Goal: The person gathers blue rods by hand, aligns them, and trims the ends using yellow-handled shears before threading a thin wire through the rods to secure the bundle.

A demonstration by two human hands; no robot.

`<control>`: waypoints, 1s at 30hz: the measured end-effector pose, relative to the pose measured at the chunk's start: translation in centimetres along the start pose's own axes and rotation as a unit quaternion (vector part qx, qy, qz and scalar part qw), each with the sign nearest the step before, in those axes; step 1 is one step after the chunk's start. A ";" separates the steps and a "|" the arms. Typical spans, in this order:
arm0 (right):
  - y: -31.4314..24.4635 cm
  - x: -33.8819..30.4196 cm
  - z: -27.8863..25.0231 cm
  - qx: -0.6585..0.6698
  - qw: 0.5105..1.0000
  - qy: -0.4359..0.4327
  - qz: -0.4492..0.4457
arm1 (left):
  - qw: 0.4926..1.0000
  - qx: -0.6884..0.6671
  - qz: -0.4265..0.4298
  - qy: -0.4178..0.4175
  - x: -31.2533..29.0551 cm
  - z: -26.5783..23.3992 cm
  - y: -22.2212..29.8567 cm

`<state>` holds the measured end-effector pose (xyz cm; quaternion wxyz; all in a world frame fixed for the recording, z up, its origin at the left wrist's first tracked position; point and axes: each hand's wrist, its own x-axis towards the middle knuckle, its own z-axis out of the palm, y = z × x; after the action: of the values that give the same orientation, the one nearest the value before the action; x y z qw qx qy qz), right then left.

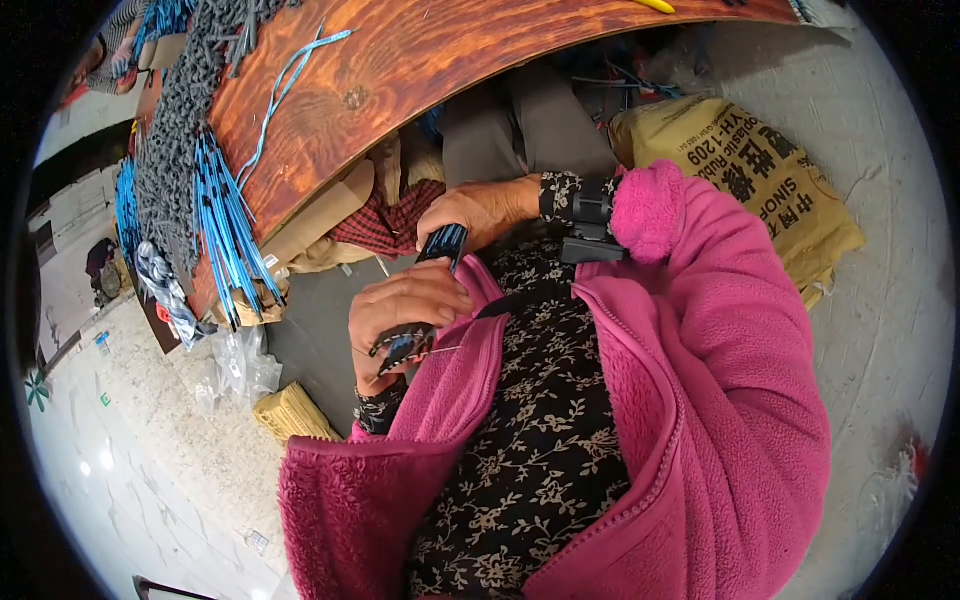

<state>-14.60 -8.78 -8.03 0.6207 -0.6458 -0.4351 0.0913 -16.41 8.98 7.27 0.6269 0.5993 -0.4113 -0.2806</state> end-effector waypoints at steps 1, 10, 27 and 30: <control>-0.1 0.1 0.0 0.004 1.000 -0.004 -0.001 | 1.000 -0.009 0.004 -0.014 -0.1 0.0 -0.1; -0.4 -0.3 0.8 -0.003 0.999 -0.044 0.013 | 0.994 0.031 0.018 -0.106 -1.4 1.0 -0.5; -0.1 -0.4 0.5 -0.021 0.997 -0.059 0.035 | 0.986 0.155 -0.005 -0.058 -1.3 1.4 -2.9; 0.5 -0.6 0.5 -0.017 0.998 -0.055 0.037 | 0.986 0.162 0.021 -0.025 -2.0 1.8 -3.7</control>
<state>-15.12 -8.74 -8.81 0.5810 -0.6659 -0.4459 0.1421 -18.38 9.24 3.13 0.5163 0.6772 -0.4795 -0.2120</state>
